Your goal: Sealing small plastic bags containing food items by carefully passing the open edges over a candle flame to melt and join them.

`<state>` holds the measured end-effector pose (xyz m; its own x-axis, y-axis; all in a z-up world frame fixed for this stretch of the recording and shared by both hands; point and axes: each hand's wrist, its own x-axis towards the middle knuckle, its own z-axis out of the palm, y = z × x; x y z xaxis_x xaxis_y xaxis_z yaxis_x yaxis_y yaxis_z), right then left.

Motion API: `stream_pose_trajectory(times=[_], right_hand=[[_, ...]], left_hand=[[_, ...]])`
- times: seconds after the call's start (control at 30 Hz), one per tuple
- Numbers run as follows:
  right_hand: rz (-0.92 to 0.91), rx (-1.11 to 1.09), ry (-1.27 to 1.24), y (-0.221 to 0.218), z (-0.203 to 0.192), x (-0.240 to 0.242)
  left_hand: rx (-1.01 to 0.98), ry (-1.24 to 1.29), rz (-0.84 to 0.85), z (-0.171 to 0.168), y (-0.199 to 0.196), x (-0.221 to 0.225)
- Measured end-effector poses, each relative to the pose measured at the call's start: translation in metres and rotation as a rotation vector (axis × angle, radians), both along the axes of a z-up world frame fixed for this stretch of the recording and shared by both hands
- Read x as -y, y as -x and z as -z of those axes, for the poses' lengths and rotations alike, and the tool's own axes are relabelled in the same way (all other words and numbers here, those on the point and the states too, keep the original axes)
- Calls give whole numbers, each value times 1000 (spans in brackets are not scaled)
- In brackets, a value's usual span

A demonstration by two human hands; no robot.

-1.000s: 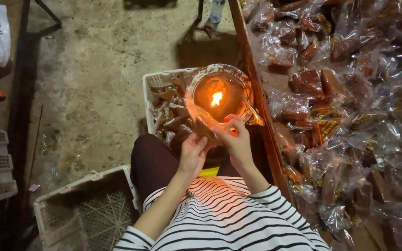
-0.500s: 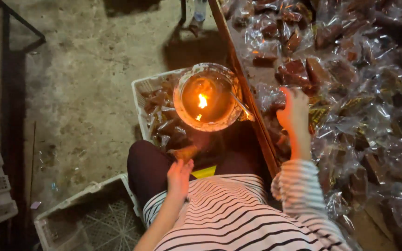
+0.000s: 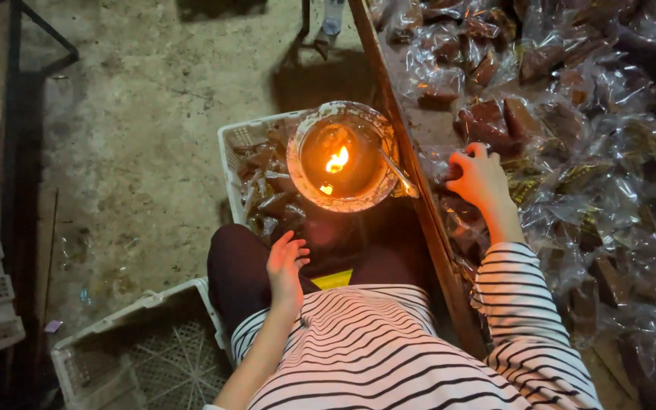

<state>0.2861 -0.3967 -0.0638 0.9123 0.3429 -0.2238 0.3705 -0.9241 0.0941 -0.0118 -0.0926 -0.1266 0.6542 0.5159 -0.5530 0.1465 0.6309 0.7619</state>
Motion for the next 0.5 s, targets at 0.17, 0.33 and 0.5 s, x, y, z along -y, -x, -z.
stream_pose_trajectory(times=[0.17, 0.33, 0.5], right_hand=[[-224, 675, -903, 64, -60, -52], [-477, 506, -1098, 175, -76, -122], [-294, -90, -1790, 199, -74, -129]], left_hand=[[240, -239, 231, -12, -9, 21], [434, -162, 220, -48, -46, 58], [604, -511, 123, -112, -53, 3]])
